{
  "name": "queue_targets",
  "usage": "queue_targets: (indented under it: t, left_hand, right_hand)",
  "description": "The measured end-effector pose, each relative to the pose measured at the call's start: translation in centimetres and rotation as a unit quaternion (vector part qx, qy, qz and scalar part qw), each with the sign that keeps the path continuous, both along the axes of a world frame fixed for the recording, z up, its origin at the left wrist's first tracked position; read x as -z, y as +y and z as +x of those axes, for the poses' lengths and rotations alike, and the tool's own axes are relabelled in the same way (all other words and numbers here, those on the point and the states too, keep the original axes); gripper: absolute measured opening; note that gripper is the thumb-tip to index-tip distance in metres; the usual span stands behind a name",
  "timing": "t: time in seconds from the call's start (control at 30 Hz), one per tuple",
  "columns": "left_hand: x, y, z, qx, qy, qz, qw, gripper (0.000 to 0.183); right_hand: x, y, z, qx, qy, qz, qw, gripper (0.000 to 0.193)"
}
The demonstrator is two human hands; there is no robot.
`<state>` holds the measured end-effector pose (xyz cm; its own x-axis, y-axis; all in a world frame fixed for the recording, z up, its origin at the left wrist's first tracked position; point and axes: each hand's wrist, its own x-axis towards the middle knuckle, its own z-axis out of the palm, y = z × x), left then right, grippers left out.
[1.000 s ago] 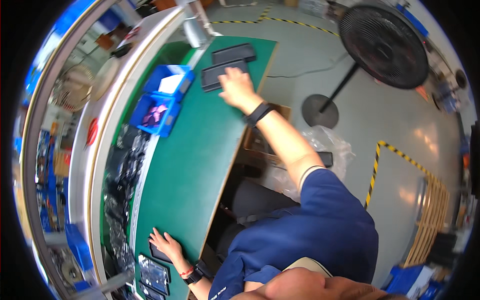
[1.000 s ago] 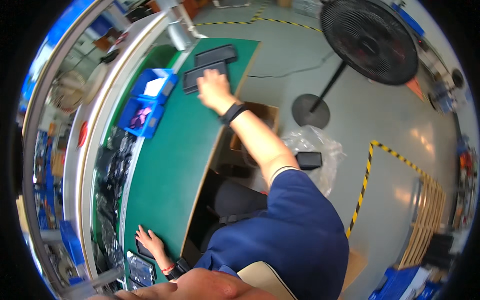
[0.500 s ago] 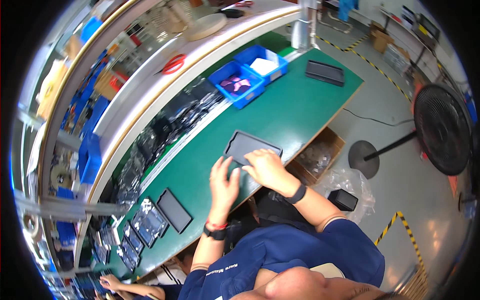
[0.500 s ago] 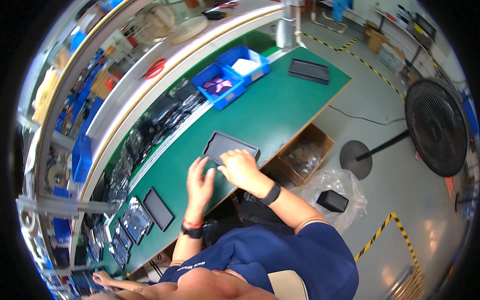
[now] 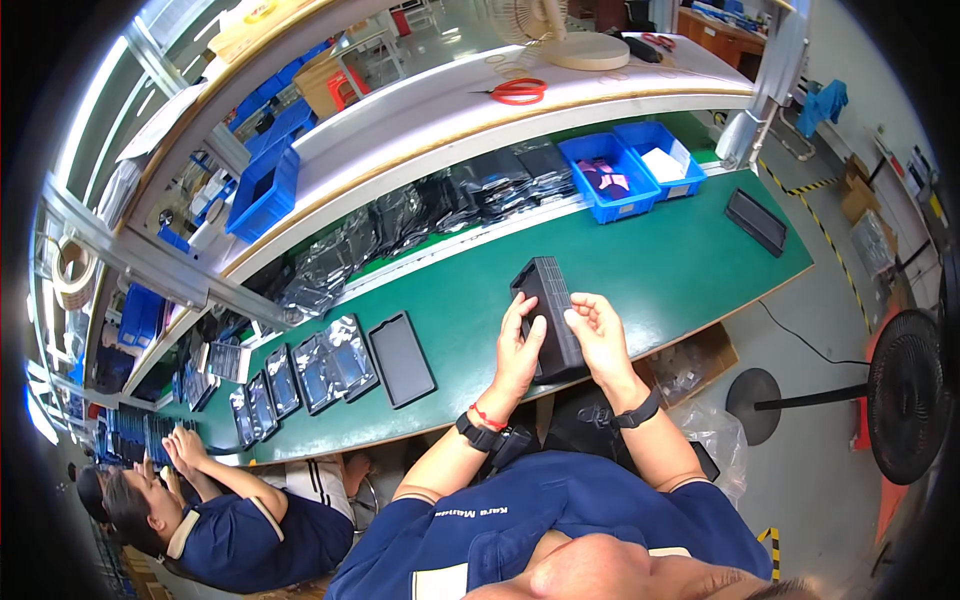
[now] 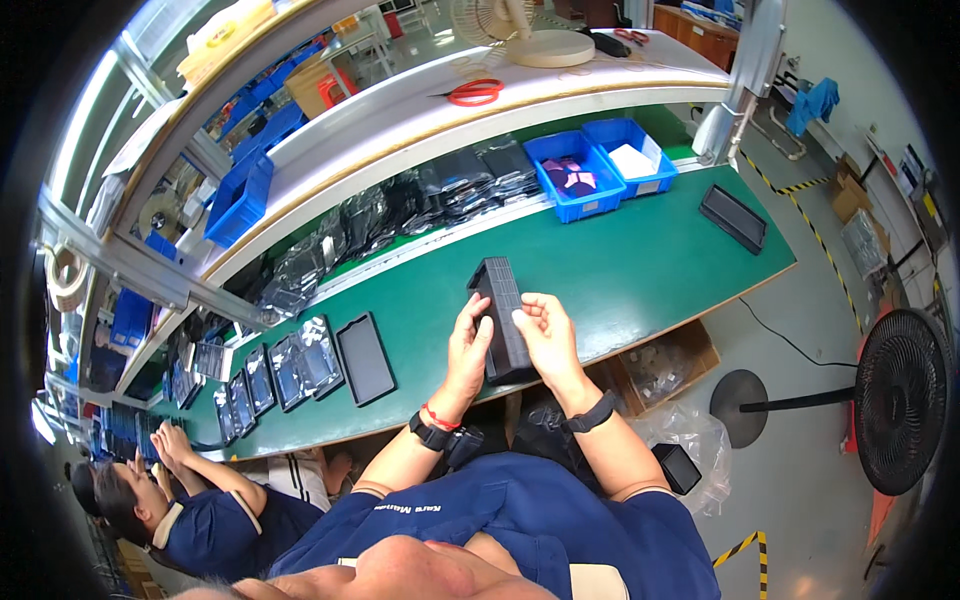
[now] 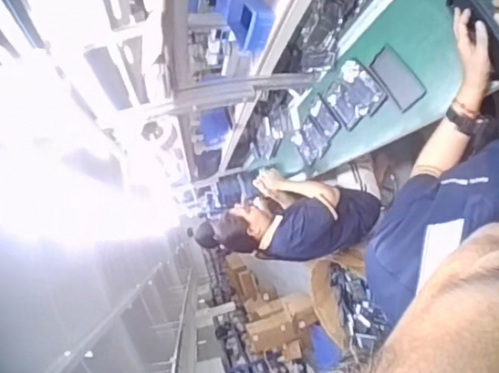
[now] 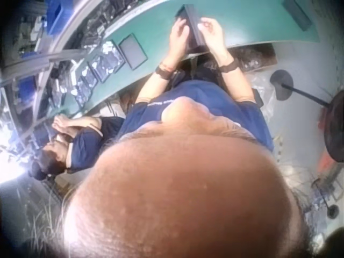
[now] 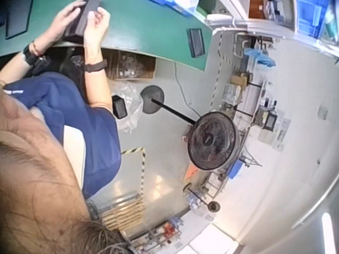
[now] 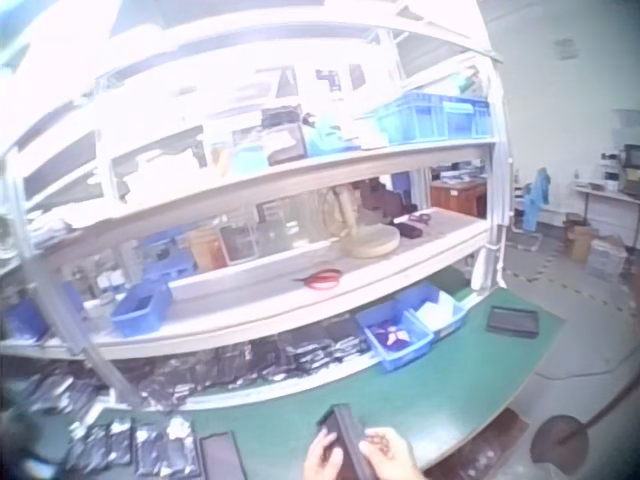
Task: The person places phone cases on a table, inserts cards into them, and puts the cases into plastic bags. They then use scissors to open a small bag and place its contents into the cases.
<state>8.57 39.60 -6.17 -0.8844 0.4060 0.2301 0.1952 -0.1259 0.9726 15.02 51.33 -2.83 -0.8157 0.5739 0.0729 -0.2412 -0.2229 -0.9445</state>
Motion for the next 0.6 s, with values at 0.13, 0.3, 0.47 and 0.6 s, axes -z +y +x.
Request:
queue_targets:
  t: [0.13,0.3,0.47,0.6]
  left_hand:
    - [-0.8,-0.4,-0.1,-0.027,0.004,0.059,0.998,0.021]
    - [-2.2,-2.0,-0.6,-0.048,0.056,-0.061,0.995,0.018]
    - [-4.4,-3.4,-0.2,-0.013,-0.023,-0.062,0.998,0.019]
    - [-5.3,-3.7,0.0,-0.046,-0.012,-0.069,0.996,0.020]
  right_hand:
    - [-1.9,-0.8,-0.1,-0.070,-0.021,-0.016,0.997,0.014]
    - [-1.4,-0.9,-1.2,-0.107,-0.082,0.096,0.986,0.017]
    - [-1.6,-1.8,-1.3,-0.114,-0.099,0.111,0.982,0.022]
    - [-1.6,-1.4,-1.1,-0.136,-0.079,0.087,0.984,0.019]
